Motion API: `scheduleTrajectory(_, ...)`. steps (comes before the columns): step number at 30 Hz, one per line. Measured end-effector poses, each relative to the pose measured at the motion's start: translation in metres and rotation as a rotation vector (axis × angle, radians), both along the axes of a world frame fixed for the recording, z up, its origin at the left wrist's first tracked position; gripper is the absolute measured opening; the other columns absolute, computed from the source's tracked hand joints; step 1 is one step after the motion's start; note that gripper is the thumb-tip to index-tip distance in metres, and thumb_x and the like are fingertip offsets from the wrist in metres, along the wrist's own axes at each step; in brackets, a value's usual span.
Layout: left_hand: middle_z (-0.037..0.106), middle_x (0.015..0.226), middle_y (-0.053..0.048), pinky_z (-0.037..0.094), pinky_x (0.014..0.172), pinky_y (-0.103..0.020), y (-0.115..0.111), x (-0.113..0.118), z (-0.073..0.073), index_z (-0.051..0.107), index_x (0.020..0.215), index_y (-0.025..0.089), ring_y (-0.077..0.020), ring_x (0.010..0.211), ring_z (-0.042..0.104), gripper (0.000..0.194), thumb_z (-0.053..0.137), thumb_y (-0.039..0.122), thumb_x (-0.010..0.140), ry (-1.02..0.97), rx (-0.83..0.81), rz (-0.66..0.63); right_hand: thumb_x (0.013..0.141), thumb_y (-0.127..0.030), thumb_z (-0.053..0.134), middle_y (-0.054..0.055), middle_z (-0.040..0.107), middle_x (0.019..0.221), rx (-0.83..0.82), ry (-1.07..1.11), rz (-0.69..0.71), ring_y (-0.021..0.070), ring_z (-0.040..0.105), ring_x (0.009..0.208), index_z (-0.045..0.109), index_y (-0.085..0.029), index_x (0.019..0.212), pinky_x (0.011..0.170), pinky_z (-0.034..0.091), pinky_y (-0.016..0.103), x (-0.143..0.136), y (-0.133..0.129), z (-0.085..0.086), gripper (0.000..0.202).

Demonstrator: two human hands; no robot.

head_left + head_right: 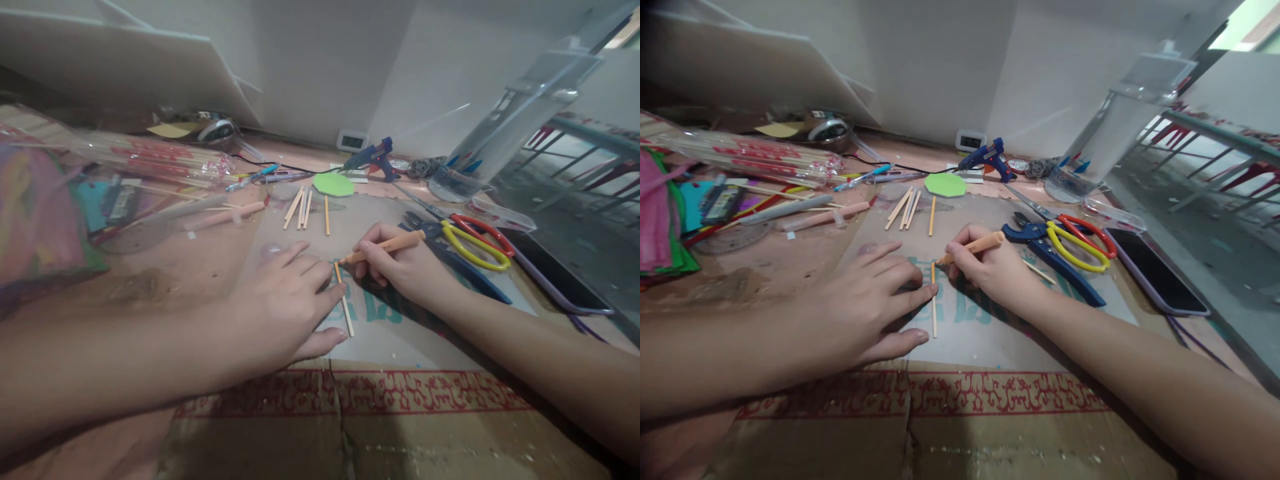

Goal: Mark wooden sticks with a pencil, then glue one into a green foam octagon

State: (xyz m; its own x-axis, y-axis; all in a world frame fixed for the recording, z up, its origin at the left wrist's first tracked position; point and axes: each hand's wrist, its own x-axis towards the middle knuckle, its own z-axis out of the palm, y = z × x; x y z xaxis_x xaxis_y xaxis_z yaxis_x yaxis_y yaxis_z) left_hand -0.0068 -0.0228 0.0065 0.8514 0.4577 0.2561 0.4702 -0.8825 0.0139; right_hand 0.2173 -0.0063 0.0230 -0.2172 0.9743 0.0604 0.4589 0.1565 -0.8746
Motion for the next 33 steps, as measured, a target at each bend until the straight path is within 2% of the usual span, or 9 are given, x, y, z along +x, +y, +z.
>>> scheduleTrajectory(11, 0.068, 0.103, -0.011, 0.041, 0.113, -0.059, -0.0005, 0.0004, 0.0007, 0.073, 0.117, 0.016, -0.0296, 0.1, 0.065, 0.042, 0.062, 0.05, 0.096, 0.008, -0.004, 0.005, 0.094, -0.043, 0.064, 0.001, 0.07, 0.063, 0.02, 0.037, 0.033, 0.0086, 0.05, 0.044, 0.058, -0.02, 0.082, 0.041, 0.038, 0.02, 0.0008, 0.0003, -0.0033, 0.027)
scheduleTrajectory(15, 0.067, 0.102, -0.011, 0.042, 0.113, -0.059, -0.0003, 0.0, 0.0006, 0.073, 0.116, 0.016, -0.0296, 0.099, 0.064, 0.041, 0.062, 0.05, 0.096, 0.013, -0.002, 0.007, 0.096, -0.036, 0.061, 0.0, 0.069, 0.062, 0.007, 0.039, 0.03, 0.0084, 0.05, 0.044, 0.058, -0.02, 0.081, 0.041, 0.037, 0.02, 0.0007, 0.0, -0.0021, 0.022)
scheduleTrajectory(20, 0.067, 0.101, -0.011, 0.041, 0.113, -0.059, 0.0001, -0.0001, -0.0001, 0.072, 0.12, 0.015, -0.0297, 0.099, 0.064, 0.044, 0.06, 0.05, 0.097, 0.032, 0.003, 0.009, 0.094, -0.027, 0.06, 0.0, 0.068, 0.059, -0.02, 0.008, 0.1, 0.0103, 0.056, 0.047, 0.056, -0.021, 0.073, 0.043, 0.037, 0.022, 0.005, -0.0026, 0.0, 0.022)
scheduleTrajectory(24, 0.067, 0.103, -0.012, 0.039, 0.115, -0.058, -0.0008, 0.0, -0.001, 0.071, 0.124, 0.014, -0.03, 0.101, 0.064, 0.047, 0.059, 0.051, 0.097, 0.034, 0.016, 0.009, 0.094, -0.025, 0.059, -0.001, 0.068, 0.059, -0.02, 0.006, 0.126, 0.0097, 0.055, 0.046, 0.056, -0.021, 0.073, 0.042, 0.036, 0.022, 0.0074, -0.0037, -0.0012, 0.022)
scheduleTrajectory(31, 0.067, 0.101, -0.011, 0.045, 0.107, -0.056, -0.0039, 0.0004, -0.0012, 0.07, 0.124, 0.015, -0.0317, 0.098, 0.064, 0.045, 0.058, 0.05, 0.098, 0.021, 0.091, 0.003, 0.096, -0.027, 0.058, -0.001, 0.068, 0.057, 0.043, 0.003, 0.112, 0.008, 0.05, 0.042, 0.056, -0.02, 0.075, 0.04, 0.034, 0.022, 0.0047, -0.0005, -0.0038, 0.022)
scheduleTrajectory(33, 0.067, 0.102, -0.012, 0.05, 0.097, -0.053, -0.0044, 0.0, -0.0012, 0.07, 0.123, 0.016, -0.0315, 0.095, 0.064, 0.042, 0.058, 0.047, 0.099, 0.027, 0.08, -0.01, 0.096, -0.027, 0.059, -0.001, 0.068, 0.058, 0.039, 0.0, 0.106, 0.0082, 0.05, 0.042, 0.056, -0.02, 0.075, 0.041, 0.035, 0.022, 0.0045, -0.0002, -0.0036, 0.022)
